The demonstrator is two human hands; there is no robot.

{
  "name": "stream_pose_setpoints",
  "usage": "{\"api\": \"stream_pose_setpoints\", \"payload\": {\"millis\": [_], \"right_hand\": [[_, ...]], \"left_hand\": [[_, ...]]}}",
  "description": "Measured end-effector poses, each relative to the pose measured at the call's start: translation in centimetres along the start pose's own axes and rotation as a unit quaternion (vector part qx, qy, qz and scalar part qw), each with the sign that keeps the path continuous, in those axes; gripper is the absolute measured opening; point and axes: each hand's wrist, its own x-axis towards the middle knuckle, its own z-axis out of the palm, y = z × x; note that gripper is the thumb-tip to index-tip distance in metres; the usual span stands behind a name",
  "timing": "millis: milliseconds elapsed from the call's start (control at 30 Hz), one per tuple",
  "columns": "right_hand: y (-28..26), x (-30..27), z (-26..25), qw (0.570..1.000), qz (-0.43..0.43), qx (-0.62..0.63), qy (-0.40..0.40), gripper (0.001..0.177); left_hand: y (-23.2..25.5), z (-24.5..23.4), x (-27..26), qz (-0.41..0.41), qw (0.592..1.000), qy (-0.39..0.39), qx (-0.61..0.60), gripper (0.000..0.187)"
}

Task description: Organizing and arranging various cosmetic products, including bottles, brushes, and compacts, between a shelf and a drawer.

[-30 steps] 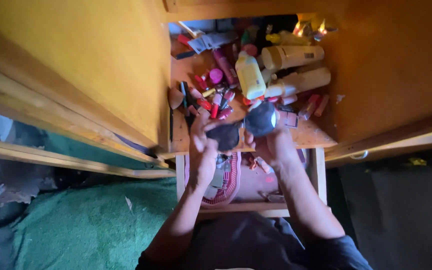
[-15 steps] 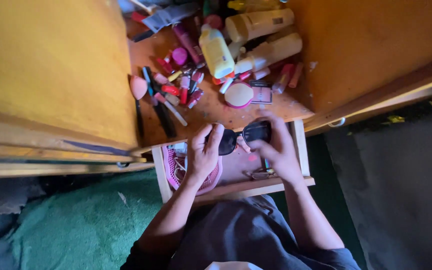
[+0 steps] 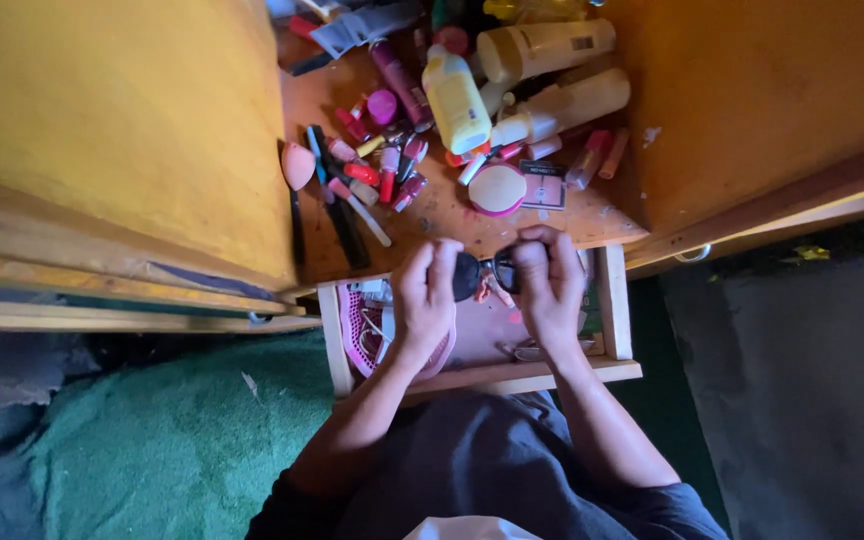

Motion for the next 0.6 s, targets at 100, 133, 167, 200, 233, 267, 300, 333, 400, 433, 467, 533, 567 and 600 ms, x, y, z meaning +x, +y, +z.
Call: {"api": "stream_pose_setpoints", "payload": {"millis": [100, 133, 167, 200, 233, 267, 300, 333, 400, 433, 467, 533, 567, 600], "right_hand": [[0.0, -0.1, 0.4, 0.996, -0.042, -0.059, -0.052, 0.050], [0.5, 0.0, 0.5, 0.993, -0.062, -0.083, -0.059, 0.055], [0.3, 0.2, 0.3, 0.993, -0.060, -0.083, -0.058, 0.055], [0.0, 0.2, 0.1, 0.993, -0.062, -0.084, -0.048, 0.030], [-0.2, 0.3, -0.1, 0.994, -0.064, -0.085, -0.038, 0.010], [-0.1, 0.2, -0.6, 0.994, -0.057, -0.086, -0.036, 0.010], [0.1, 0.2, -1.1, 0.994, -0.052, -0.086, -0.038, 0.018], [0.2, 0.1, -1.8, 0.994, -0.045, -0.087, -0.040, 0.029], [0.2, -0.5, -3.3, 0.993, 0.006, -0.088, -0.083, 0.030], [0.2, -0.8, -4.1, 0.987, 0.049, -0.085, -0.129, 0.031], [0.3, -0.9, -5.2, 0.986, 0.056, -0.089, -0.126, 0.031], [0.4, -0.9, -7.2, 0.960, 0.126, -0.185, -0.166, 0.021], [1.4, -1.1, -8.3, 0.959, 0.131, -0.188, -0.164, 0.021], [2.4, -1.2, -9.5, 0.933, 0.104, -0.270, -0.215, 0.018]], "left_hand": [[-1.0, -0.7, -0.1, -0.030, 0.999, 0.012, -0.005, 0.020], [-1.2, -0.9, 0.0, -0.030, 0.999, 0.013, -0.010, 0.023], [-0.7, -0.9, -0.1, -0.032, 0.999, 0.011, -0.010, 0.023], [-0.2, -1.0, -0.3, -0.034, 0.999, -0.026, -0.017, 0.017], [0.3, -1.1, -0.5, -0.035, 0.997, -0.064, -0.025, 0.014], [0.6, -1.3, -0.7, -0.040, 0.996, -0.069, -0.024, 0.014], [0.8, -1.4, -0.9, -0.041, 0.993, -0.108, -0.025, 0.017], [1.0, -1.5, -1.3, -0.044, 0.988, -0.147, -0.028, 0.023], [-1.0, -1.6, -2.9, -0.060, 0.982, -0.178, -0.018, 0.019], [-2.0, -1.6, -3.8, -0.070, 0.977, -0.201, -0.007, 0.016], [-2.4, -1.4, -4.2, -0.075, 0.975, -0.207, -0.010, 0.016], [-3.3, -1.1, -5.0, -0.087, 0.969, -0.229, 0.019, 0.016], [-4.3, -0.9, -5.8, -0.091, 0.968, -0.233, 0.016, 0.016], [-5.3, -0.5, -6.5, -0.083, 0.962, -0.250, 0.068, 0.013]]}}
